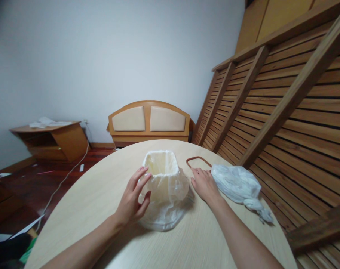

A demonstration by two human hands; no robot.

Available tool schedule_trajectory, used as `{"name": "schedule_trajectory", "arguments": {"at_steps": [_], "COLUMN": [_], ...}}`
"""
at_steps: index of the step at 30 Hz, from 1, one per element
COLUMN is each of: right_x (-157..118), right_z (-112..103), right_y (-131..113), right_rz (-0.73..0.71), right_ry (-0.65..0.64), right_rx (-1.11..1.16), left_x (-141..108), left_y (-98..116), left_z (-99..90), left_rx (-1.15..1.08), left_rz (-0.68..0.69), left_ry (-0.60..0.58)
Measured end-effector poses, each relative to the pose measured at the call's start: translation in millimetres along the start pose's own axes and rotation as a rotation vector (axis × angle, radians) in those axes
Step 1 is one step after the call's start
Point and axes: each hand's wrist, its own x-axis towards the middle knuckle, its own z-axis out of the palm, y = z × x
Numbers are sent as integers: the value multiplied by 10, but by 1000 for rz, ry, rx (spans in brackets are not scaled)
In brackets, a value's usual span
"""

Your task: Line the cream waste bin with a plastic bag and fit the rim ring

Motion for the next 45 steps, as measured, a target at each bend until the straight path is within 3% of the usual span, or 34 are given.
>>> {"name": "schedule_trajectory", "arguments": {"at_steps": [7, 12, 15, 20, 24, 29, 45], "right_x": [-7, 41, 37, -33, -90, -135, -134], "right_z": [22, -102, -271, -679, -909, -951, -1033], "right_y": [72, 80, 14, -174, -298, -369, -267], "right_rz": [1, 33, 22, -114, -268, -381, -355], "right_ry": [6, 87, 233, 601, 743, 789, 961], "right_rx": [117, 211, 282, 347, 279, 260, 209], "left_x": [-3, 8, 36, 91, 130, 179, 133], "left_y": [-8, -5, -5, 3, 36, 90, 207], "left_z": [-3, -11, -38, -111, -153, -200, -280], "left_rx": [-12, -6, 14, 47, 49, 30, -68], "left_rz": [0, 2, 9, 40, 73, 86, 331], "left_ry": [-5, 6, 22, 91, 156, 130, 17]}}
